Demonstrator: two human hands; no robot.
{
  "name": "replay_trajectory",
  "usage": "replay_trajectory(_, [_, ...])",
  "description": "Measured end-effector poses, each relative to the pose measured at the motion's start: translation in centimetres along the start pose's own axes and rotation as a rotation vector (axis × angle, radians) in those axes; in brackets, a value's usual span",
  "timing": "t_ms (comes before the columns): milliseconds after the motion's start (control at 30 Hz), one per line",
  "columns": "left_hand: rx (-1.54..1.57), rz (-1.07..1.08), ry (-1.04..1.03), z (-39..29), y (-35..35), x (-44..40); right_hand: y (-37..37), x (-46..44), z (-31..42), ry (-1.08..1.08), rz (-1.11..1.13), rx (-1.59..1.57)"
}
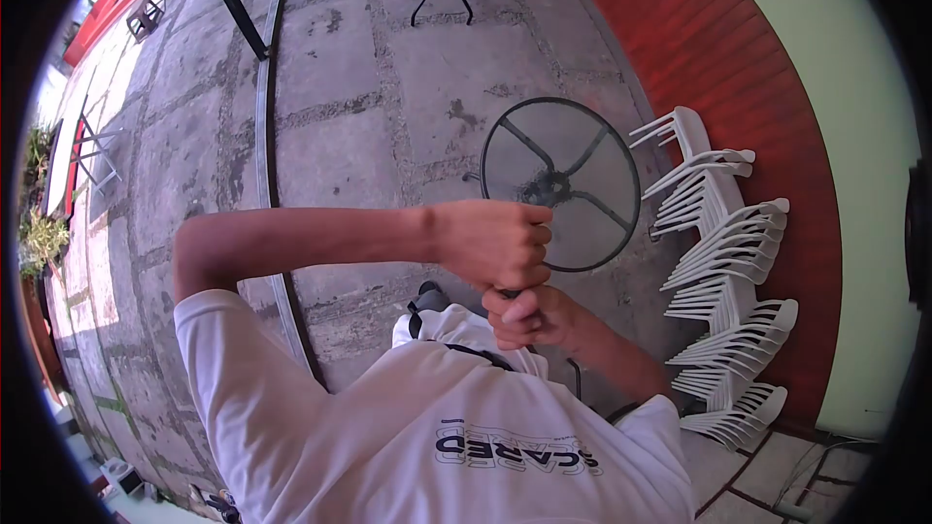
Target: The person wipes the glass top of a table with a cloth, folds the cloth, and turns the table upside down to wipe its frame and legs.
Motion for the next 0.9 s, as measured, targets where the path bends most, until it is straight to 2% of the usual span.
replay_trajectory(67, [-0.016, 0.144, 0.04, 0.3, -1.9, 1.0, 1.8, -0.6, 0.3, -0.034, -0.099, 0.168])
replay_trajectory(133, [-0.082, 0.156, 0.077, 0.2, -2.3, 1.5, 2.9, -1.2, 1.0, -0.037, -0.24, 0.367])
replay_trajectory(233, [-0.066, 0.115, 0.181, 0.8, -1.0, 1.8, 2.4, -1.1, 1.7, 0.041, -0.278, 0.307])
replay_trajectory(267, [-0.043, 0.09, 0.222, 1.1, -0.3, 1.9, 1.6, -1.1, 1.5, 0.074, -0.183, 0.226])
replay_trajectory(367, [-0.237, -0.393, 0.329, 0.1, 5.3, 2.8, -2.0, -0.6, 0.9, 0.175, 0.125, -0.011])
replay_trajectory(400, [-0.193, -0.566, 0.353, -1.1, 5.9, 4.3, -4.1, -0.2, 0.9, 0.21, 0.247, -0.096])
replay_trajectory(500, [-0.32, -0.811, 0.09, -7.2, 5.2, 6.1, -10.3, 1.0, 1.3, 0.317, 0.527, -0.226])
replay_trajectory(567, [-0.279, -0.912, -0.002, -8.3, 4.8, 5.5, -13.2, 1.3, 0.8, 0.361, 0.665, -0.226])
replay_trajectory(600, [-0.297, -1.037, -0.036, -9.0, 5.5, 4.9, -14.3, 1.5, 0.7, 0.383, 0.732, -0.202])
replay_trajectory(667, [-0.365, -1.226, -0.229, -10.6, 7.5, 3.1, -16.0, 1.7, 0.0, 0.4, 0.851, -0.177])
replay_trajectory(700, [-0.413, -1.285, -0.391, -11.2, 9.0, 2.3, -16.5, 1.5, -0.4, 0.399, 0.884, -0.165])
replay_trajectory(767, [-0.338, -1.232, -0.554, -12.2, 10.8, 1.7, -16.9, 1.5, -0.8, 0.399, 0.927, -0.145])
replay_trajectory(800, [-0.211, -1.128, -0.549, -12.7, 11.5, 0.9, -17.0, 1.5, -1.0, 0.394, 0.925, -0.135])
replay_trajectory(900, [-0.05, -1.034, -0.609, -12.7, 13.0, -0.8, -16.9, 1.4, -1.4, 0.373, 0.919, -0.113])
Point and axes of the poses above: each hand's wrist, its own x-axis away from the middle knuckle, its own y-axis out of the back of the hand, z = x × y, the point moved 10 cm from there along -x, towards the middle knuckle, and after that the axes turned 3 degrees about y, right-handed, at the moved point
